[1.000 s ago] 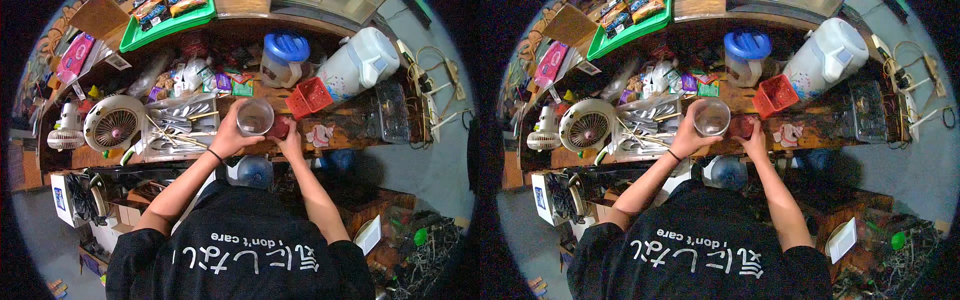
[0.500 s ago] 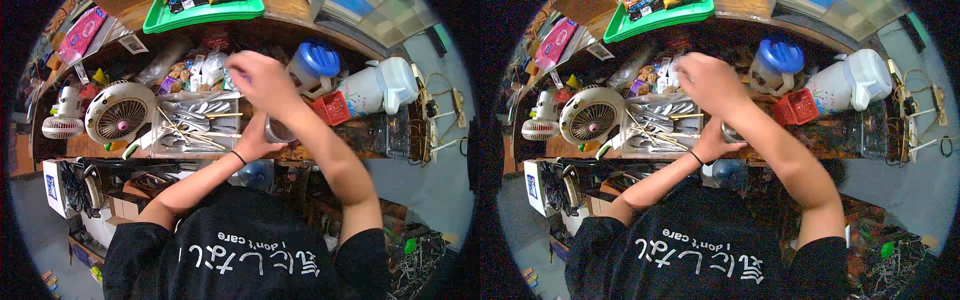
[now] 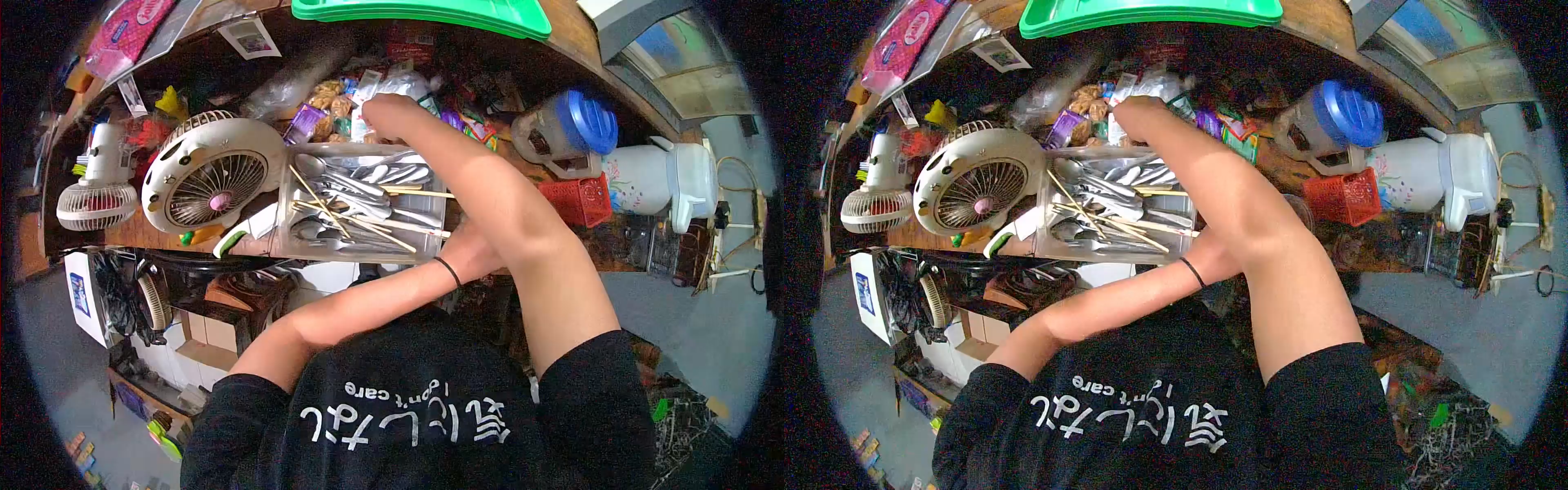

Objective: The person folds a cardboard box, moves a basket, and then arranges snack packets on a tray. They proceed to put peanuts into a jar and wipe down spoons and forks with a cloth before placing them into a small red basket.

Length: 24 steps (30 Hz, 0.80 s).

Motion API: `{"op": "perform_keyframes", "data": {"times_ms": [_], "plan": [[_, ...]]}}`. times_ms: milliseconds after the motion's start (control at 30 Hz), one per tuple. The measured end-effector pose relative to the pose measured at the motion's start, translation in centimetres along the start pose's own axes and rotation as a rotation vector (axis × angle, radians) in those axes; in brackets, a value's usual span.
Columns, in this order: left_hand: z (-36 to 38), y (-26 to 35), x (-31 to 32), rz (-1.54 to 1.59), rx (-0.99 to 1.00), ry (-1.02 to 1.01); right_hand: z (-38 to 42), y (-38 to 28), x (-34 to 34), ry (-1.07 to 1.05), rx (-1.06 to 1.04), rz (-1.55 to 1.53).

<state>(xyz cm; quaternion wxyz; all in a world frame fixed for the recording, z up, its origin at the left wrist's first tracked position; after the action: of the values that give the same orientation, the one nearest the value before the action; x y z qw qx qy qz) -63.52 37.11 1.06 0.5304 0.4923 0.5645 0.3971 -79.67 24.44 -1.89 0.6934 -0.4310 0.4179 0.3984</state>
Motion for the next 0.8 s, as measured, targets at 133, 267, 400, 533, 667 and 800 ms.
{"op": "perform_keyframes", "data": {"times_ms": [133, 267, 400, 533, 667, 800], "plan": [[-0.3, -0.8, 0.5, 0.120, -0.088, -0.091, 1.4, 0.5, -0.5, 0.046, -0.015, -0.058], [0.2, 0.2, -0.7, -0.116, -0.150, -0.005, 7.2, -0.9, -3.9, 0.277, -0.131, -0.122], [0.3, -0.2, -0.1, -0.144, -0.096, 0.056, 15.1, -2.4, -8.3, 0.375, -0.202, -0.273], [0.1, 0.6, -0.3, -0.194, -0.075, 0.069, 25.5, -4.0, -10.1, 0.573, -0.017, -0.429], [0.1, 1.3, -0.3, -0.165, -0.100, 0.069, 32.9, -3.9, -6.7, 0.741, 0.114, -0.679], [0.0, 0.8, 0.1, -0.243, -0.088, 0.061, 35.2, -5.2, -3.7, 0.794, 0.384, -0.695]]}}
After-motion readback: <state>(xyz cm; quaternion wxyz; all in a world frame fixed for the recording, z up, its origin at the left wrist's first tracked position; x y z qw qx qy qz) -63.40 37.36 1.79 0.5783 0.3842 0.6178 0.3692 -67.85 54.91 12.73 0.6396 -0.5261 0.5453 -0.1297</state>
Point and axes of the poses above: each hand's wrist, its own z-axis away from the middle knuckle, its own x-axis out of the palm, y = z × x, the point moved 1 cm from there along -z, towards the middle knuckle, and after that the axes turned 14 degrees about -x, right-handed, at the moved point
